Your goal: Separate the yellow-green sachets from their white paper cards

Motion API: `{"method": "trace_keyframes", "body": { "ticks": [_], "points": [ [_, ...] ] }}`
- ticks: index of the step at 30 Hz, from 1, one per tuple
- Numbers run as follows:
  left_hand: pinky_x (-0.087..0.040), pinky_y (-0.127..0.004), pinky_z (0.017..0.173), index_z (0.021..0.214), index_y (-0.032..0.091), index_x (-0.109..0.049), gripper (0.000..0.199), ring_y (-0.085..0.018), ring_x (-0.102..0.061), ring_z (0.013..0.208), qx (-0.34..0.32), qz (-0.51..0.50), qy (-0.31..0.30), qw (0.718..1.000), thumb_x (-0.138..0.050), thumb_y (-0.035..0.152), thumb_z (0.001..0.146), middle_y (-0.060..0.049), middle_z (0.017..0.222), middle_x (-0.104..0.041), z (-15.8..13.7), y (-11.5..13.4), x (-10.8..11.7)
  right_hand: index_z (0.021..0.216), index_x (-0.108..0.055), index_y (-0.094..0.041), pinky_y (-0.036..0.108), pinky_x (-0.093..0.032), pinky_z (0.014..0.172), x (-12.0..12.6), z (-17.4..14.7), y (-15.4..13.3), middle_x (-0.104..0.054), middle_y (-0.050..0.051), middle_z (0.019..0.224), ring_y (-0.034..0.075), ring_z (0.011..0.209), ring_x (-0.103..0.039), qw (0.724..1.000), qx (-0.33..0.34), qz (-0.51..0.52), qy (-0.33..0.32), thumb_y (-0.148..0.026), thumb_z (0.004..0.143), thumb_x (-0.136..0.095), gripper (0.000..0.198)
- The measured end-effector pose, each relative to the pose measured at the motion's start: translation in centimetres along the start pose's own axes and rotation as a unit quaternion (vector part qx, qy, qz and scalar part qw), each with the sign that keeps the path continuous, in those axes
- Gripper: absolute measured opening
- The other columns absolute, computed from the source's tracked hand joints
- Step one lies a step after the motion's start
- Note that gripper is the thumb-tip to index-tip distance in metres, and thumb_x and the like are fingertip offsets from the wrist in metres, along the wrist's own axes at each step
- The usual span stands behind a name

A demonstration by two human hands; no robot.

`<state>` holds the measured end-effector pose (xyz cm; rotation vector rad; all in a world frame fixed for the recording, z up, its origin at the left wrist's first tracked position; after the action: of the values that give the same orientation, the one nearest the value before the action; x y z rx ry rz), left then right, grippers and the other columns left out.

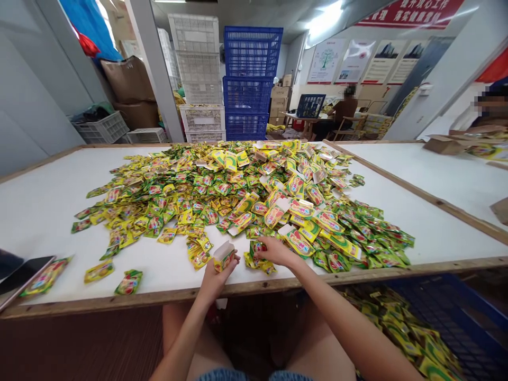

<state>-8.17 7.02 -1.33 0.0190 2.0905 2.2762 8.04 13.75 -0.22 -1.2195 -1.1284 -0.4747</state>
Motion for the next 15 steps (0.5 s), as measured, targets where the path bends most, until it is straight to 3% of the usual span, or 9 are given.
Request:
{"method": "trace_keyframes", "body": {
  "ticks": [9, 12, 15],
  "points": [
    [-0.047, -0.033, 0.080, 0.102, 0.013, -0.061, 0.036, -0.023, -0.063, 0.087, -0.001, 0.005, -0.002, 1.000, -0.064, 0.035, 0.073, -0.009, 0.090, -0.068, 0.0, 0.4, -0.1, 0.086, -0.063, -0.018, 0.031, -0.036, 0.077, -0.8, -0.9, -1.0, -0.064, 0.005, 0.087, 0.021, 0.085, -0.055, 0.997, 0.062, -0.044, -0.019, -0.027, 0.069, -0.066, 0.020],
    [-0.047, -0.033, 0.080, 0.102, 0.013, -0.061, 0.036, -0.023, -0.062, 0.088, 0.003, 0.009, -0.003, 1.000, -0.064, 0.034, 0.073, -0.010, 0.091, -0.068, -0.1, 0.2, -0.2, 0.080, -0.061, -0.017, 0.035, -0.032, 0.082, -0.6, -1.4, -1.7, -0.061, 0.006, 0.094, 0.023, 0.094, -0.052, 0.995, 0.081, -0.062, 0.008, -0.028, 0.066, -0.069, 0.020],
    [-0.048, -0.033, 0.080, 0.102, 0.013, -0.062, 0.037, -0.023, -0.063, 0.088, 0.004, 0.002, 0.006, 1.000, -0.065, 0.035, 0.072, -0.010, 0.091, -0.068, 0.0, -0.1, 0.0, 0.080, -0.059, -0.016, 0.035, -0.032, 0.081, 0.2, -2.4, -2.3, -0.059, 0.006, 0.091, 0.021, 0.089, -0.052, 0.991, 0.098, -0.072, 0.046, -0.030, 0.067, -0.069, 0.021]
  ]
}}
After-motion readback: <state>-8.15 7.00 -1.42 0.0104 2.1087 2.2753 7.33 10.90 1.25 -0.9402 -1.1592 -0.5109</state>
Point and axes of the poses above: each hand's wrist, its own z-axis towards the middle knuckle, its own x-axis out of the back of the hand, y = z × x, the point moved 9 cm from there along z, towards the middle knuckle
